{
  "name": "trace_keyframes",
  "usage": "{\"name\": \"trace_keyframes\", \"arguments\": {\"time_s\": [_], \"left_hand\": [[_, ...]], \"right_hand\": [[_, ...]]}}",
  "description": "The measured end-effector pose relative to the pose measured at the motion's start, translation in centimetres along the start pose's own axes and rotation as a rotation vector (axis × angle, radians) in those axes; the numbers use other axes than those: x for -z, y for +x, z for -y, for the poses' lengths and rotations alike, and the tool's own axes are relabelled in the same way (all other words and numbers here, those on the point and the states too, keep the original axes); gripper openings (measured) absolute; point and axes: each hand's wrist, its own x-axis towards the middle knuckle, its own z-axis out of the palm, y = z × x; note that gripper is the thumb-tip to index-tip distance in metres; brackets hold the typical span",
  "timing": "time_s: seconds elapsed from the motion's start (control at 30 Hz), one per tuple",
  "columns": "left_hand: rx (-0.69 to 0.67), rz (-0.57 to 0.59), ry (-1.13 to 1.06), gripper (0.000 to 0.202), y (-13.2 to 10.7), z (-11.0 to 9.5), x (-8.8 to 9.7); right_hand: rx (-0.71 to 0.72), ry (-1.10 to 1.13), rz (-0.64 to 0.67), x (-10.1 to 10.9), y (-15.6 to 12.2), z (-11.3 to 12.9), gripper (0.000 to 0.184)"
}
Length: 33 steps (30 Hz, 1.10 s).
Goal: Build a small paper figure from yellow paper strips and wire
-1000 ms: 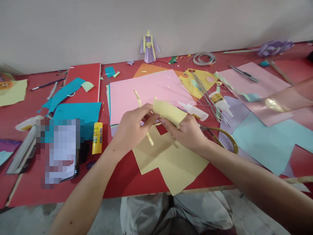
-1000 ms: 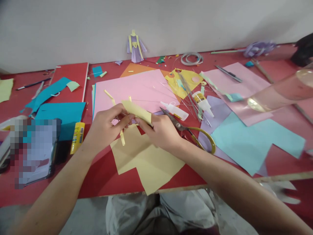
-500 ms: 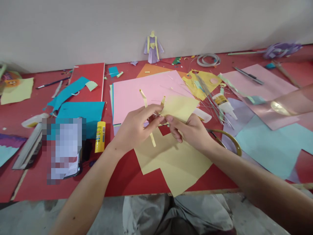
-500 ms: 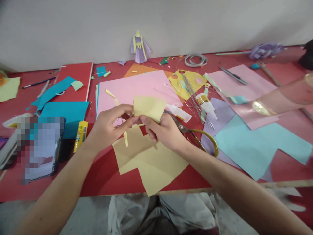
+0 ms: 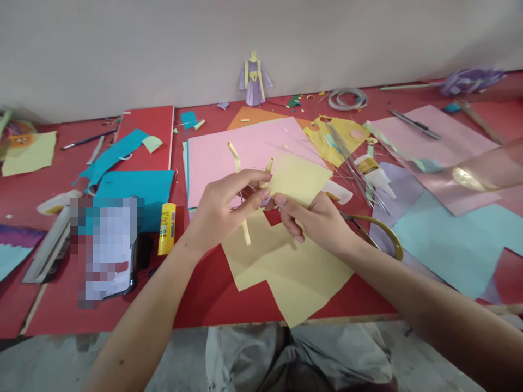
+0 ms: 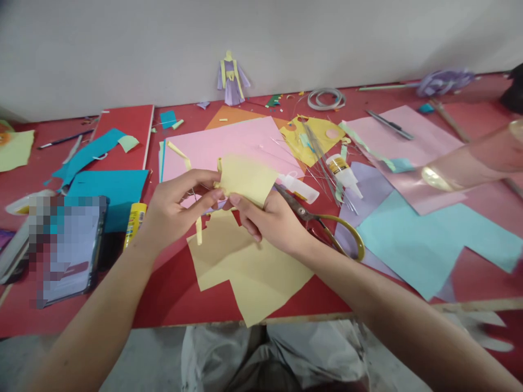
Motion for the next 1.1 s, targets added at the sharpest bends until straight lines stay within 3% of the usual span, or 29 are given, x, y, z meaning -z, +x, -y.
{"name": "trace_keyframes", "arguments": {"time_s": [0.43,0.67,1.1], "left_hand": [[-0.001,0.044,-0.056,0.013,-0.11,-0.13,-0.17],[0.012,0.057,-0.062,0.007,-0.09,-0.02,-0.23],[-0.041,0.001,-0.028,0.007,-0.08,0.23,-0.39]], "right_hand": [[-0.004,-0.006,-0.012,-0.39,0.13,0.08,0.056],[-0.012,-0.002,-0.056,-0.6,0.16,-0.02,0.034],[0.066,-0.044,-0.048,-0.82,-0.03,-0.37,0.03]]}}
